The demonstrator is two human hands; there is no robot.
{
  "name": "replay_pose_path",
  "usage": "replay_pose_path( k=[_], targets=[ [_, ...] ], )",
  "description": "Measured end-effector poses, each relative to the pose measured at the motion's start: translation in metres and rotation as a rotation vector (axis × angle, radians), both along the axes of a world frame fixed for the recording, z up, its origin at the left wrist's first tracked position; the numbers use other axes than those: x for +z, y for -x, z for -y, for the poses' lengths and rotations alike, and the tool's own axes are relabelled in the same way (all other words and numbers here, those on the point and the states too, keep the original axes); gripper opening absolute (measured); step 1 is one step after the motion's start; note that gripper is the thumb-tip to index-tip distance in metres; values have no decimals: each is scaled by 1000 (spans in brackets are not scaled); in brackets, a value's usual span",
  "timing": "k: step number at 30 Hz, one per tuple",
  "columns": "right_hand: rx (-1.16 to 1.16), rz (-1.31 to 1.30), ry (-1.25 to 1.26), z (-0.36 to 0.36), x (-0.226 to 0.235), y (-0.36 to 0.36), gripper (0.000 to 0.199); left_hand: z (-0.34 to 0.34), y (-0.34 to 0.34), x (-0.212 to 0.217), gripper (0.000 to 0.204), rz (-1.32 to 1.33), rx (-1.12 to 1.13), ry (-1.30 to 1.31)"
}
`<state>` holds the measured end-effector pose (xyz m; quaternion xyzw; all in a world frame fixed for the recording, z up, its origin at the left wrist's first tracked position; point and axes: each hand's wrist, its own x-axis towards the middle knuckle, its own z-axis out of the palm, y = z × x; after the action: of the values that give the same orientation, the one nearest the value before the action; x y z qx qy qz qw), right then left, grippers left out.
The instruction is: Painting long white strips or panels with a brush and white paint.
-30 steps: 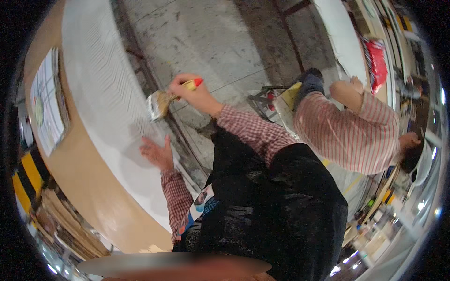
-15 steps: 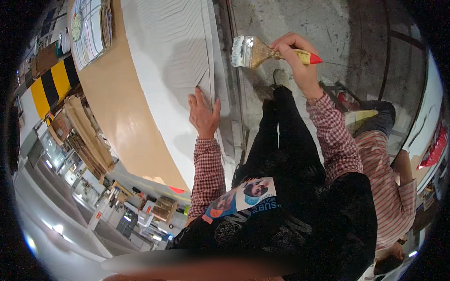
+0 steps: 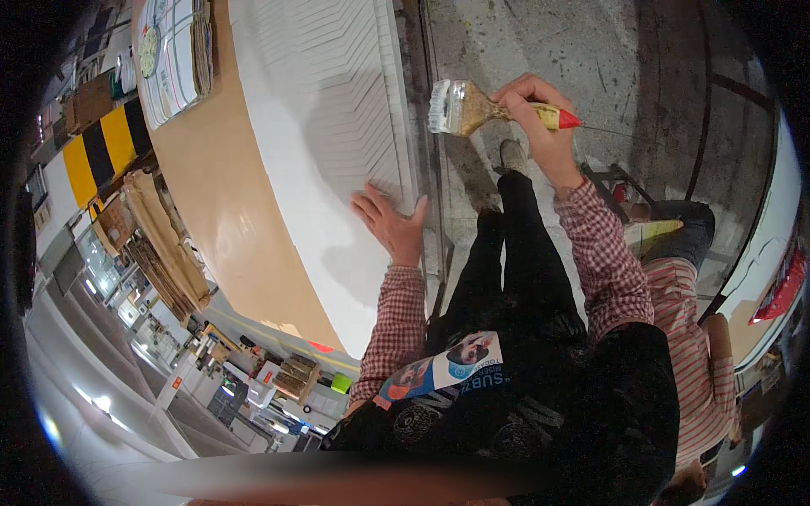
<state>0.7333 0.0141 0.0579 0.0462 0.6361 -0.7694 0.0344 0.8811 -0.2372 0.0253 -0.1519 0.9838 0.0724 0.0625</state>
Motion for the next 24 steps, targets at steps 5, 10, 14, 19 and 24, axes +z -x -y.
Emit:
replay_pose_path(
  k=[5, 10, 14, 19, 24],
  targets=[
    [5, 10, -42, -11, 6, 3, 14, -26, 55, 3, 122, -79, 29, -25],
    [3, -78, -7, 2, 2, 18, 16, -17, 104, -9, 115, 65, 50, 69],
    [49, -46, -21, 0, -2, 24, 15, -9, 101, -1, 101, 70, -52, 38],
    [106, -102, -14, 6, -7, 36, 12, 8, 100, 20, 86, 112, -96, -74],
    [161, -152, -11, 17, -14, 49, 11, 16, 96, 28, 74, 110, -82, -156]
  ],
)
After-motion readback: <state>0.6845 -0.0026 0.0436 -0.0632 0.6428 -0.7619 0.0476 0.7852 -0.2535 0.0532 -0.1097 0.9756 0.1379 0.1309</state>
